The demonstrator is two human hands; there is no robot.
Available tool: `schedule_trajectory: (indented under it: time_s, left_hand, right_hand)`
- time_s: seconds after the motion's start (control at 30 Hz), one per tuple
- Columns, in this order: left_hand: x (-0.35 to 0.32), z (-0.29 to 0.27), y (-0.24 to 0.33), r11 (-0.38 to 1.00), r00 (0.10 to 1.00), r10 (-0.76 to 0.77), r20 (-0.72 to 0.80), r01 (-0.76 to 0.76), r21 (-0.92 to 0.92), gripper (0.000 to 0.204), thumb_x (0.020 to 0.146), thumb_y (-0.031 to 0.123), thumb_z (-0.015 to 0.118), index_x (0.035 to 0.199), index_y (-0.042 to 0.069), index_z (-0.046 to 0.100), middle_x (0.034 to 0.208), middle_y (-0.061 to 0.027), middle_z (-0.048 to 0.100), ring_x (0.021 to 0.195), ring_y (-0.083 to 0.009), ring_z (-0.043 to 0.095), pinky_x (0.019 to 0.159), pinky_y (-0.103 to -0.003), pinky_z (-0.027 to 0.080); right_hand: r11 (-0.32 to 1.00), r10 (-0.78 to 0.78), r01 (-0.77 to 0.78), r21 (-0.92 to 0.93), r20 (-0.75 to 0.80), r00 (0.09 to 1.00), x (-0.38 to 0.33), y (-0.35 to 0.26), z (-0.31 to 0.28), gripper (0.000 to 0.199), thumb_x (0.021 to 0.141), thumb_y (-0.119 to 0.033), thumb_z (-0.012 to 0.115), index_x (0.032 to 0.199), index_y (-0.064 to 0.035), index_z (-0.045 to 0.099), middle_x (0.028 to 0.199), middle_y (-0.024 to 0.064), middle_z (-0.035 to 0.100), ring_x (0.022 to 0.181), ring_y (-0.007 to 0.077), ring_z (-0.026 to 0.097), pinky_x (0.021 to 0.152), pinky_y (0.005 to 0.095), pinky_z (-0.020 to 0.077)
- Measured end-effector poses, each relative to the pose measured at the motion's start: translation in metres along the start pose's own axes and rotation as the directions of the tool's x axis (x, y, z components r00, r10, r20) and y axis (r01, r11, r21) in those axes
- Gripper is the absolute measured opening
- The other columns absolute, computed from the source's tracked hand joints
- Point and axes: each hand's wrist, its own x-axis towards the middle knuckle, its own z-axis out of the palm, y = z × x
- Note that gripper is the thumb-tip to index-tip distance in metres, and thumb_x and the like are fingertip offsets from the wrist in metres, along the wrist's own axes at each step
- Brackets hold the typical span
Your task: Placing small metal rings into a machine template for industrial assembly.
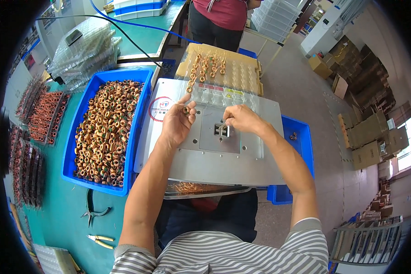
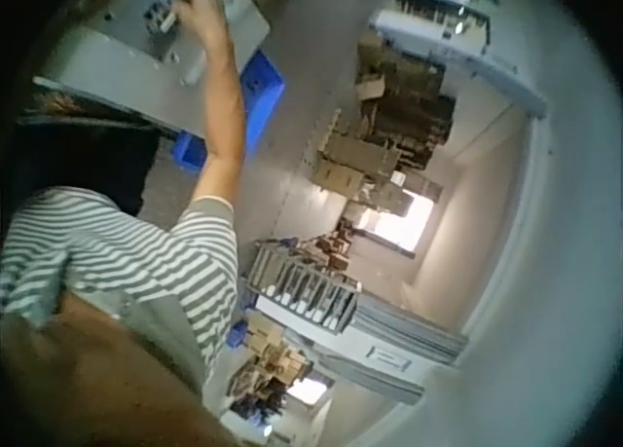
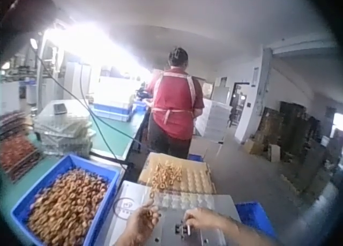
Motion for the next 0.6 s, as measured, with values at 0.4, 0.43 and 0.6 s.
schedule_trajectory:
  time_s: [0.4, 0.43, 0.6]
  left_hand:
    - [0.0, 0.0, 0.001, 1.0, 1.0, -0.012, 0.006, 0.012, -0.025, 0.042, 0.094, 0.01, 0.038, 0.135, 0.001, 0.043, 0.096, -0.0121, 0.063, 0.074, -0.0172, 0.059, 0.067, -0.026, 0.052]
    - [0.0, 0.0, 0.001, 1.0, 1.0, -0.013, -0.004, 0.013, -0.019, 0.042, 0.094, 0.01, 0.038, 0.134, 0.001, 0.043, 0.096, -0.0121, 0.064, 0.074, -0.0172, 0.06, 0.067, -0.026, 0.052]
    - [-0.001, 0.001, 0.0, 1.0, 1.0, -0.016, -0.007, 0.016, 0.022, 0.039, 0.096, 0.014, 0.039, 0.133, 0.003, 0.046, 0.097, -0.0098, 0.063, 0.076, -0.0153, 0.06, 0.067, -0.023, 0.051]
  right_hand:
    - [0.999, 0.006, -0.008, 0.049, 0.031, 0.999, 0.001, 0.013, 0.0, 0.018, 0.082, -0.007, 0.067, 0.097, 0.0017, 0.066, 0.091, 0.0151, 0.071, 0.088, 0.0239, 0.068, 0.078, 0.0347, 0.0521]
    - [0.998, 0.009, -0.01, 0.055, 0.028, 1.0, 0.001, 0.014, 0.001, 0.017, 0.082, -0.007, 0.066, 0.097, 0.0016, 0.066, 0.09, 0.0148, 0.071, 0.087, 0.0239, 0.068, 0.078, 0.0345, 0.0523]
    - [0.997, -0.003, 0.006, 0.082, -0.041, 0.999, -0.005, 0.009, 0.01, 0.016, 0.083, -0.007, 0.066, 0.095, 0.0019, 0.065, 0.089, 0.0153, 0.07, 0.086, 0.024, 0.068, 0.077, 0.0345, 0.0524]
